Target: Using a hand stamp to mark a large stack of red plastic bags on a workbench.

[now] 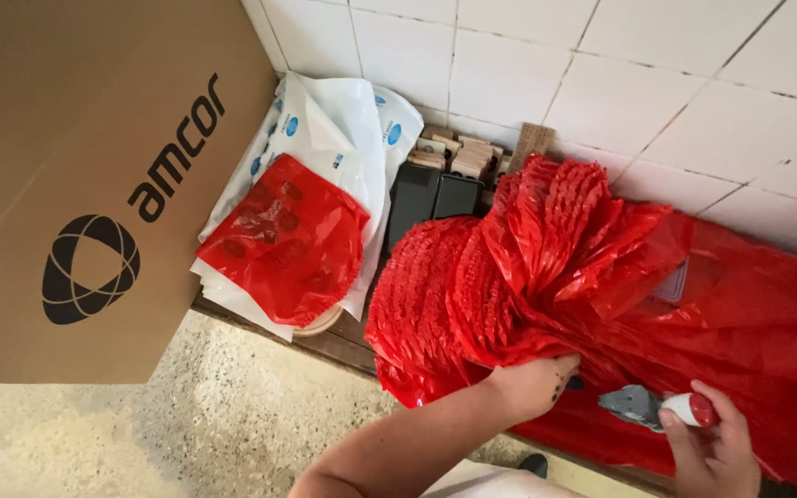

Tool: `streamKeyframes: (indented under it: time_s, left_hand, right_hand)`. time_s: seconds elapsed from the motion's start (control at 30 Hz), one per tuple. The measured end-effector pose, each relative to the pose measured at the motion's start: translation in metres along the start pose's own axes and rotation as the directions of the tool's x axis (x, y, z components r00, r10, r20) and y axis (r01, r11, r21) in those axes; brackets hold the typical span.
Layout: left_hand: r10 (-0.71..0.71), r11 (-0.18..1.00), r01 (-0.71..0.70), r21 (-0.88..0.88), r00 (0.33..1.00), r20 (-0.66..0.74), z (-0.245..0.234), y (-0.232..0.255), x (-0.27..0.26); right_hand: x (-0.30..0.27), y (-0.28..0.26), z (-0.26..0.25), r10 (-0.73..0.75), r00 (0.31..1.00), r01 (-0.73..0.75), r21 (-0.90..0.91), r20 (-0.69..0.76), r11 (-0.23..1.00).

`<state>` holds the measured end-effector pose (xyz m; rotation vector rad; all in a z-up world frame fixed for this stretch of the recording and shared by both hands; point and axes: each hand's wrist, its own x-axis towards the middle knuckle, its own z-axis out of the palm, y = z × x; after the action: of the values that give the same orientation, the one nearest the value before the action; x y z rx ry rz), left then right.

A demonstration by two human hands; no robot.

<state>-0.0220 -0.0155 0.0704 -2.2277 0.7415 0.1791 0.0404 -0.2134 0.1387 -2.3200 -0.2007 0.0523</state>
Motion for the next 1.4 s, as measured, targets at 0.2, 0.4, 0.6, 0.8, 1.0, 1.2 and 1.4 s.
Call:
streamKeyframes:
  time_s: [0.2,0.4,0.6,0.8,1.0,1.2,1.4]
  left_hand:
    - [-0.269,0.963,0.270,0.010,0.961,-0.060,0.026,0.030,0.018]
    - [-0.770,0.343,0.279,-0.897,0.631,-0.098,0.045,0.056,0.033]
    - [-0.769,0.151,-0.050,-0.987,0.622,-0.149,0.020,0.021,-0.017]
    - [-0.830,0.181,-0.206,-0.962,0.493,-0.261,0.026,0.030,-0.023]
    - [-0.603,0.717,0.261,-0.646,0.697,-0.388,0.065,0.068,0.009]
    - [-0.336,0.809,0.398,0.433,0.917,-0.216,0.090,0.093,0.033]
    - [-0.364,0.892,0.402,0.208,0.910,-0.197,0.095,0.101,0.034]
  right_hand:
    - [0.013,0.011,0.004,-0.206,0.978,0.207,0.046,-0.021,0.977]
    - [0.036,0.004,0.007,-0.149,0.988,0.140,0.158,0.048,0.977]
    - [0.069,-0.012,0.018,-0.192,0.974,0.125,0.423,0.119,0.898]
    - [0.140,-0.165,0.037,-0.331,0.792,0.392,-0.012,0.513,0.920]
    - [0.172,-0.289,0.104,-0.025,0.635,0.596,-0.469,0.772,0.652]
    - [0.211,-0.235,0.157,-0.025,0.516,0.670,-0.385,0.856,0.635]
    - [0.195,-0.243,0.137,-0.038,0.505,0.632,-0.340,0.862,0.696]
